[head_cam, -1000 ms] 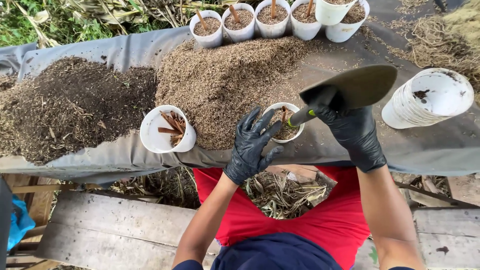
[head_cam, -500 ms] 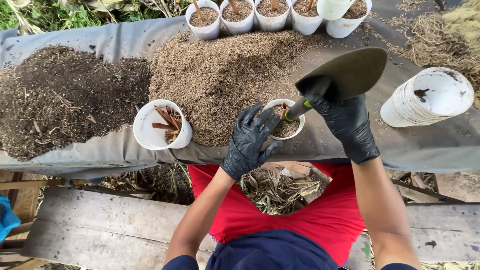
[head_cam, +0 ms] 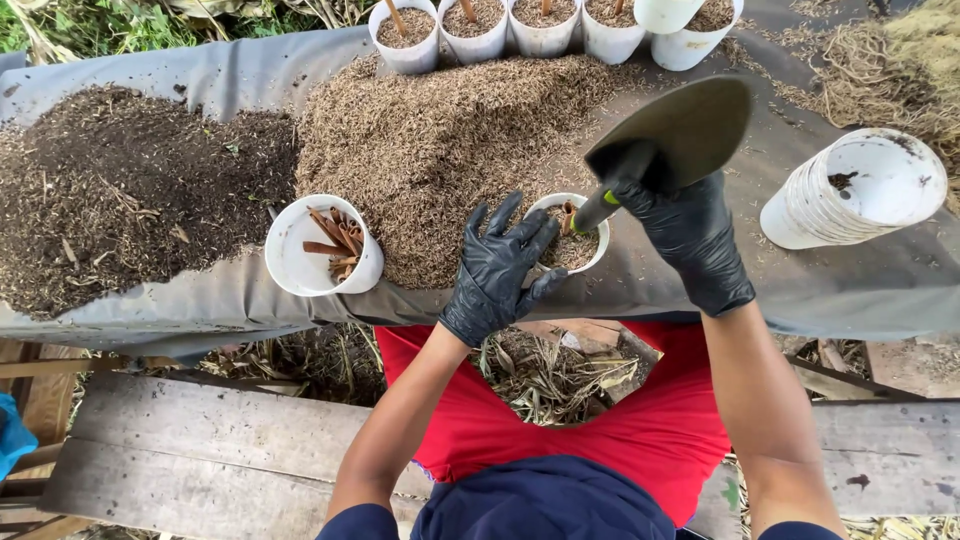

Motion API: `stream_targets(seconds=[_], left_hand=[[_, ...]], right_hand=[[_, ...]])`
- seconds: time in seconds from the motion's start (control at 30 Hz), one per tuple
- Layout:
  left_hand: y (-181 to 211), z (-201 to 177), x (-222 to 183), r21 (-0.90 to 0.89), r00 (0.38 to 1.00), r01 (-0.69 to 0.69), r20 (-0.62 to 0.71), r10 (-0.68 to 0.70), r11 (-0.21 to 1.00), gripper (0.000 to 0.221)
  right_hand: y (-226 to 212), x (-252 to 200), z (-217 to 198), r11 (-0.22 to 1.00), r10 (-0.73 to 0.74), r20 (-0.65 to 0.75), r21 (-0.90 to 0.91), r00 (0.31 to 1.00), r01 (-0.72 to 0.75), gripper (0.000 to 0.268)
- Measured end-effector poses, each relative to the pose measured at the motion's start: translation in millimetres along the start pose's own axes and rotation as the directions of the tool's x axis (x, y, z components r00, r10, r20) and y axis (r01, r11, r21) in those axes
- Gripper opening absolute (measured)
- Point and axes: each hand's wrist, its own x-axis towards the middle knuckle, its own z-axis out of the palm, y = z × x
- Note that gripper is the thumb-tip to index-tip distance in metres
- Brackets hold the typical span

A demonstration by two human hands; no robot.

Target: Filling plastic cups with soil using a hand trowel and planting plant cuttings into the cups.

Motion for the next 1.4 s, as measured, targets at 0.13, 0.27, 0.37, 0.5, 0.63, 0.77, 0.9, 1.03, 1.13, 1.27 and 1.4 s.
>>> stream_targets(seconds=[0.13, 0.27, 0.37, 0.5, 0.63, 0.77, 0.9, 1.03, 1.13, 1.27, 1.4], left_hand=[[-5.8, 5.4, -1.4, 0.031, 1.000, -0.009, 0.026, 0.008, 0.999, 0.069], [-5.8, 3.4, 3.0, 0.026, 0.999, -0.019, 0.041, 0.018, 1.000, 0.073], [-7.1, 8.5, 3.4, 0.035, 0.999, -0.032, 0.044, 0.030, 0.999, 0.069], [-7.2, 10.1, 8.2, 0.030, 0.999, -0.032, 0.026, 0.032, 0.999, 0.070], [-8.0, 6.6, 10.0, 0.032, 0.999, -0.029, 0.042, 0.027, 0.999, 0.071], [-10.2, 8.6, 10.5, 0.006, 0.999, -0.048, 0.009, 0.048, 0.999, 0.066], [-9.7, 9.5, 9.8, -0.016, 0.999, -0.050, -0.011, 0.050, 0.999, 0.068], [-11.4, 15.3, 4.9, -0.054, 0.998, -0.045, -0.043, 0.043, 0.998, 0.064], [-12.9, 20.6, 0.2, -0.061, 0.997, -0.058, -0.063, 0.054, 0.996, 0.062], [-10.2, 13.7, -2.6, -0.068, 0.995, -0.082, -0.070, 0.077, 0.994, 0.060], [-11.6, 16.0, -2.9, -0.024, 0.989, -0.135, -0.066, 0.133, 0.991, 0.056]], right_hand=[[-3.9, 0.4, 5.2, 0.999, -0.020, 0.010, -0.028, 1.000, 0.020, 0.056], [-0.6, 2.7, -1.0, 0.998, -0.046, -0.016, -0.033, 0.999, 0.045, 0.055], [-34.8, 2.2, 34.8, 0.999, -0.041, -0.026, -0.018, 0.999, 0.040, 0.043], [-6.7, 1.9, 14.5, 0.992, -0.072, -0.009, -0.103, 0.997, 0.071, 0.040], [-3.1, 3.7, 14.0, 0.985, -0.098, -0.021, -0.143, 0.995, 0.094, 0.036], [21.6, 1.0, 9.5, 0.987, -0.050, -0.027, -0.155, 0.998, 0.046, 0.037], [-7.8, 7.2, 15.2, 0.987, -0.056, -0.031, -0.153, 0.998, 0.050, 0.037], [-12.2, 4.0, 16.4, 0.989, -0.050, -0.041, -0.139, 0.998, 0.044, 0.037], [-10.6, 0.9, 14.0, 0.989, -0.042, -0.036, -0.140, 0.998, 0.036, 0.040], [-12.6, -5.7, 3.4, 0.992, 0.005, -0.045, -0.124, 0.999, -0.011, 0.047], [-7.4, -11.7, 4.9, 0.996, 0.017, -0.043, -0.088, 0.999, -0.021, 0.048]])
